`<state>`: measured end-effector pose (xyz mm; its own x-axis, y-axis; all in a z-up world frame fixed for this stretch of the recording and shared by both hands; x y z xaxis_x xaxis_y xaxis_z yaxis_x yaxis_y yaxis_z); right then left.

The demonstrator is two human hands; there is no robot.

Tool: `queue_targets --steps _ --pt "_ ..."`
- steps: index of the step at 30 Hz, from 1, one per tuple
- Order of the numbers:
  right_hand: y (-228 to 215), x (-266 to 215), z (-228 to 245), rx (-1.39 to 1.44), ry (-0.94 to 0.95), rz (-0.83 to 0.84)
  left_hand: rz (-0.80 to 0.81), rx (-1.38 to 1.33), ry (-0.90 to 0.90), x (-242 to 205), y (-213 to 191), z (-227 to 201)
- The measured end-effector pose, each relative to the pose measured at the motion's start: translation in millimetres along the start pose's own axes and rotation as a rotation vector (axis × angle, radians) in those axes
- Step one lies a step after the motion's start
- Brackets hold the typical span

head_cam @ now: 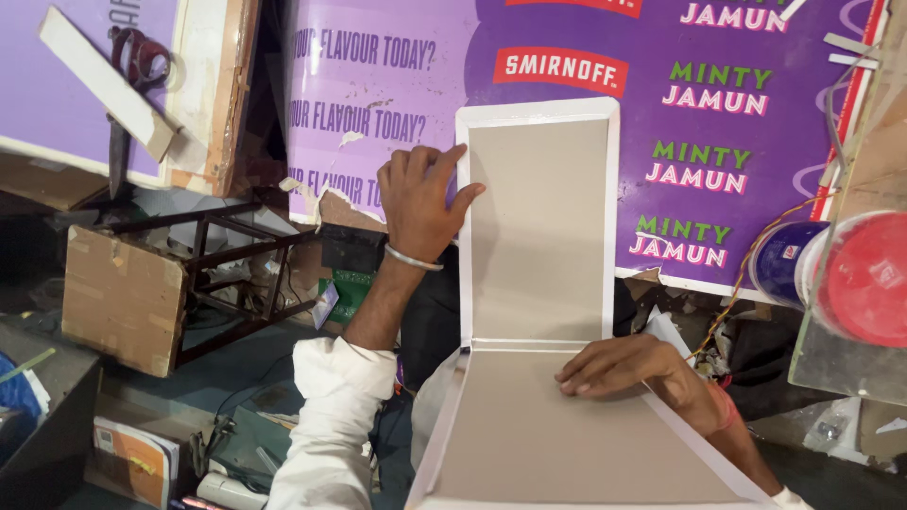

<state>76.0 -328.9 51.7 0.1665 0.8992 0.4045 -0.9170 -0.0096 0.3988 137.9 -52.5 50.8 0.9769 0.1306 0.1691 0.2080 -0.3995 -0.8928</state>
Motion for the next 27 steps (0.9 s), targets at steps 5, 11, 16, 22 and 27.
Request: queue_targets --steps 5,11,16,22,27 --pt "-38 -2 14 -0.07 0.123 -0.221 0.086 0.101 -0.023 3 5 9" --pt "-123 23 42 -1.467 0.457 -0.713 0.22 0.145 -0.054 19 6 10" --pt "-154 47 32 -1.741 0.542 -0.697 0.325 0.161 -0.064 33 8 10" --pt "-172 53 36 -1.762 0.599 -0.703 0.4 0.149 -0.082 51 12 14" --pt "-174 59 39 -1.793 0.641 -0.643 0.42 0.142 -0.044 63 18 16"
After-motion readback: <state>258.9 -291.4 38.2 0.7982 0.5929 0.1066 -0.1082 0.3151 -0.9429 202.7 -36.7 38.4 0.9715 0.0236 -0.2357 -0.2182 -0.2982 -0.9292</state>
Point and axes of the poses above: each hand's wrist, its own x-axis towards the middle knuckle, its own y-axis out of the palm, z = x × y, the point moved 10 cm from there along x, towards the middle knuckle, and after that the axes turned 11 degrees about z, right-handed, at the moved point
